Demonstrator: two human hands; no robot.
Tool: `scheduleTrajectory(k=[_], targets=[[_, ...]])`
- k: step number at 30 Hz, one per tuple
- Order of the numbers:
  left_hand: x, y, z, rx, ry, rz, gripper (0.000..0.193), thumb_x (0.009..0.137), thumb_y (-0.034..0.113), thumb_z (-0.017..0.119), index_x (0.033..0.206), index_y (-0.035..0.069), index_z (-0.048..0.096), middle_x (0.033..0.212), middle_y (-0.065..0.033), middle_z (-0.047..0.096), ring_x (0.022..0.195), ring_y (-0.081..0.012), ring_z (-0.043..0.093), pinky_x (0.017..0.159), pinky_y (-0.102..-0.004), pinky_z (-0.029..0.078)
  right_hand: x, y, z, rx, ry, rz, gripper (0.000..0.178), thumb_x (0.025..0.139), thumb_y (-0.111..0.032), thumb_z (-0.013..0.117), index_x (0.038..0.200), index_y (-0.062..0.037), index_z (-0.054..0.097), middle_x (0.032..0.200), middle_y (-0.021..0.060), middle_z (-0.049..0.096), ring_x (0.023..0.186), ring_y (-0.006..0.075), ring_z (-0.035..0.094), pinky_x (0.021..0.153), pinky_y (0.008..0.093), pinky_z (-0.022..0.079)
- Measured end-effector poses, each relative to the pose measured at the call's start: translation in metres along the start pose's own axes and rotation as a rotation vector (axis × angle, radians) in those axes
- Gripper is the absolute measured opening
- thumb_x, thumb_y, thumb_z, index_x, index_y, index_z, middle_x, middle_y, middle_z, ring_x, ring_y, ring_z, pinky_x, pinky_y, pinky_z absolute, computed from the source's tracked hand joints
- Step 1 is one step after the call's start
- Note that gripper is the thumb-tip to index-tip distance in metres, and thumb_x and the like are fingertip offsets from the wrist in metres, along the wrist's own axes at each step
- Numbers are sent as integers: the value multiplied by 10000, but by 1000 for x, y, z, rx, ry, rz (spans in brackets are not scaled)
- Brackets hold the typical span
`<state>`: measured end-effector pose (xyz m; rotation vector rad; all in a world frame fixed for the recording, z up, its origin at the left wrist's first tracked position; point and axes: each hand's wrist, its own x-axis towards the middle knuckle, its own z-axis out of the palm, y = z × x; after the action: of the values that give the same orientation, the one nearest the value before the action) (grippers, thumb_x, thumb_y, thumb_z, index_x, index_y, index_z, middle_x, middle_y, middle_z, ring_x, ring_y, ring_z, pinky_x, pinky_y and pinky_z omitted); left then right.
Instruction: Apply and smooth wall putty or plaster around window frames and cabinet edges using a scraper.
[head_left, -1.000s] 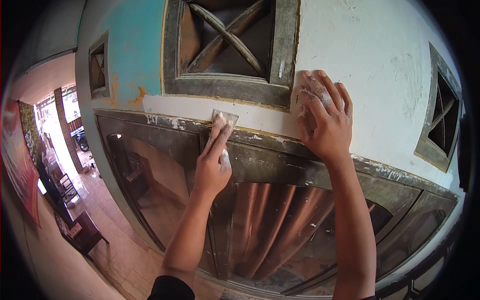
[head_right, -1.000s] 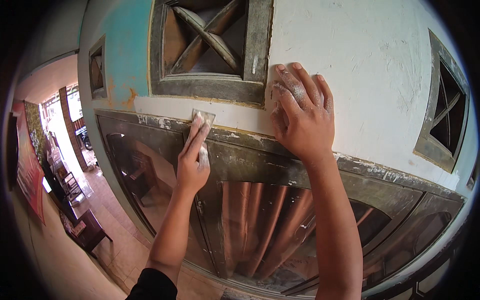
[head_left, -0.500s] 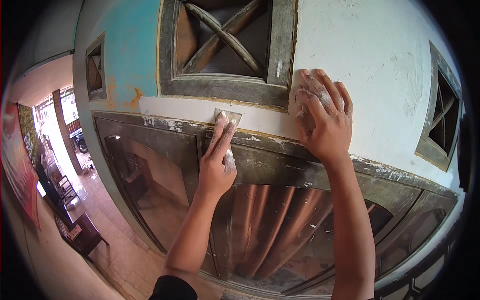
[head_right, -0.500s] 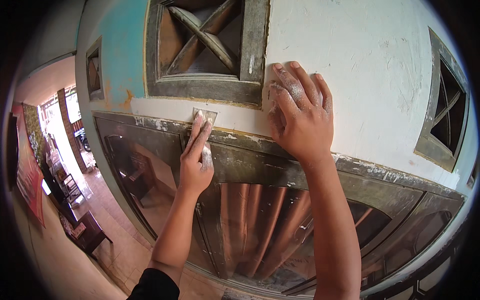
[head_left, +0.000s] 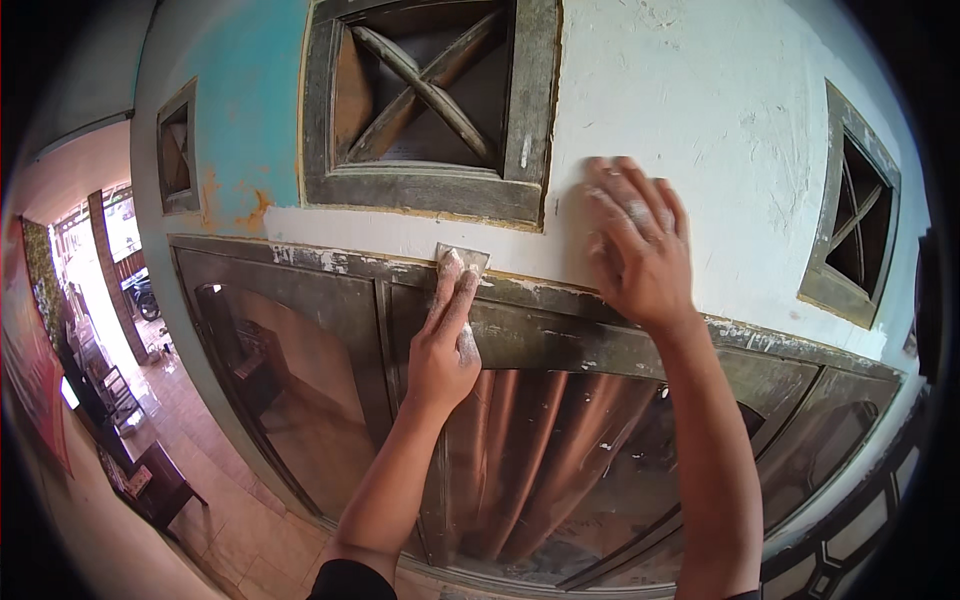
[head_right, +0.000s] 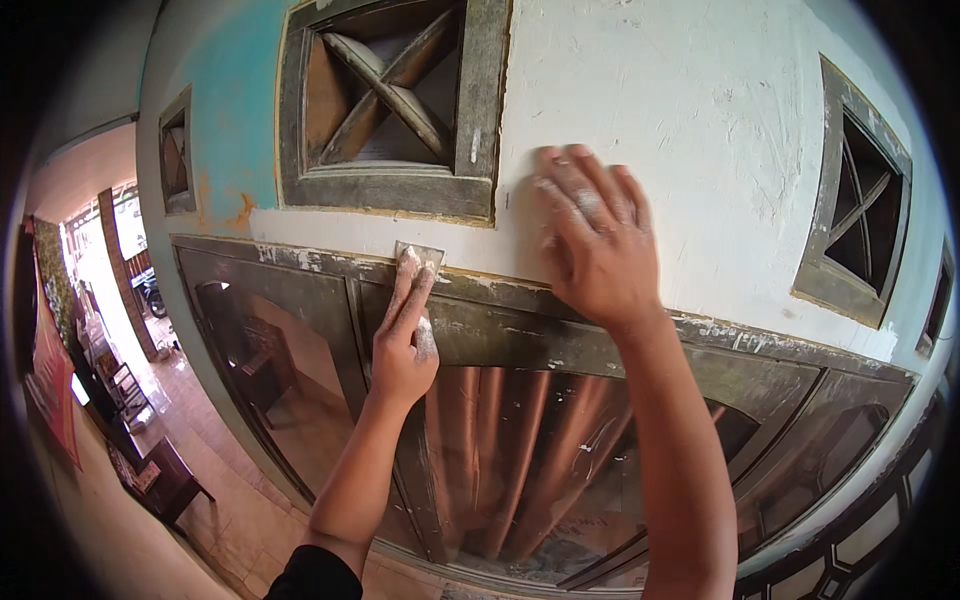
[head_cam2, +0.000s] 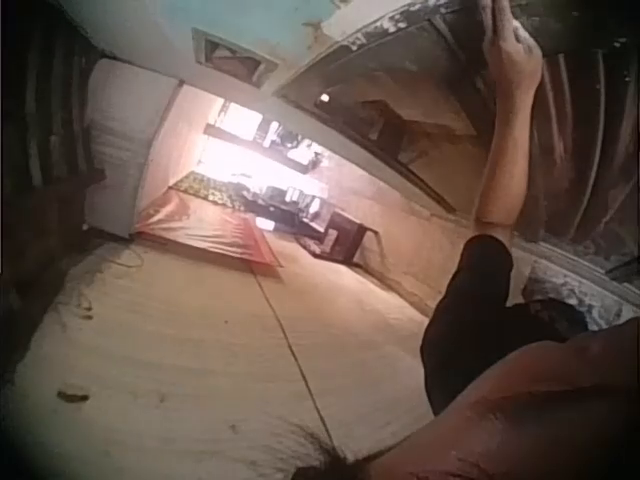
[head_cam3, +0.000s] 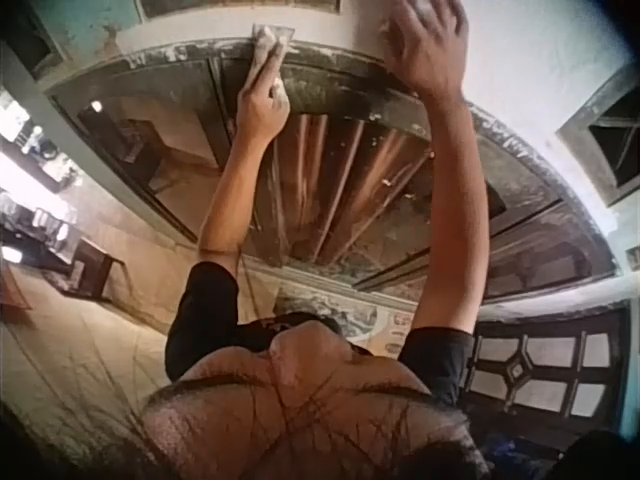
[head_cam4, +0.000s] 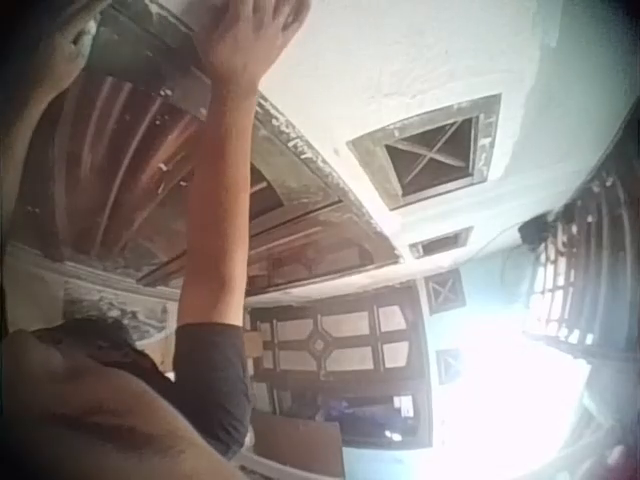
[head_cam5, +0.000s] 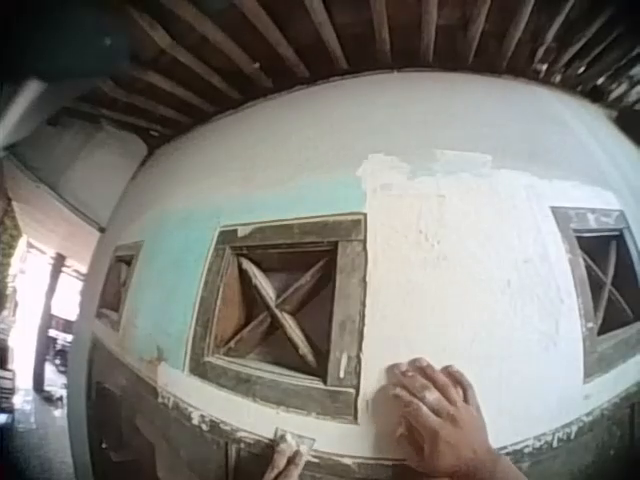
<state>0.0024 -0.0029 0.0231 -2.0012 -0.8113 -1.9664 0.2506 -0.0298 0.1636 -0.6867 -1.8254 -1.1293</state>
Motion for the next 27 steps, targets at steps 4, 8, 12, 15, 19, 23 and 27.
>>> scheduleTrajectory(k=[4,8,12,15,19,23,27], targets=[[14,7,1,56,-13,85,728,846,-181,487,1535,49,542,1638,-233,445,1503,-404,445,1185,-447,480,-12,12,-17,-219,15,64,477,948,-163,645,1424,-148,649,1633,34,515,1565,288,395,1282,560,235],[-1,11,3,26,-35,19,715,844,-218,454,1516,1,559,1636,-244,459,1520,-411,443,1220,-425,416,-13,10,-12,-231,20,88,482,940,-175,658,1422,-166,651,1635,24,514,1565,277,395,1279,562,242],[8,13,4,3,-34,41,731,843,-221,454,1530,9,549,1649,-238,444,1533,-408,425,1216,-421,416,-12,10,-12,-230,32,93,478,938,-185,668,1416,-172,654,1633,20,517,1564,272,399,1278,561,249],[10,19,4,3,-63,-2,744,844,-225,453,1543,14,536,1662,-229,430,1541,-404,414,1215,-418,412,-15,12,-9,-218,42,87,479,932,-177,673,1410,-170,656,1627,20,522,1560,272,405,1275,561,258],[1,16,7,72,-64,48,750,841,-184,495,1551,56,524,1662,-224,411,1488,-423,454,1151,-446,512,-13,11,-11,-204,45,88,491,920,-165,683,1410,-170,656,1623,21,527,1556,273,410,1271,562,266],[15,25,13,66,-39,56,757,842,-182,493,1558,61,517,1665,-222,409,1497,-415,445,1152,-447,511,-13,11,-11,-196,55,84,485,900,-153,695,1384,-166,664,1618,21,531,1553,276,415,1268,563,274],[-3,24,17,77,-50,40,765,836,-177,497,1561,64,514,1664,-215,413,1495,-412,445,1139,-447,519,-13,10,-11,-183,61,82,482,886,-151,699,1367,-164,668,1613,19,537,1550,277,419,1266,564,277]])
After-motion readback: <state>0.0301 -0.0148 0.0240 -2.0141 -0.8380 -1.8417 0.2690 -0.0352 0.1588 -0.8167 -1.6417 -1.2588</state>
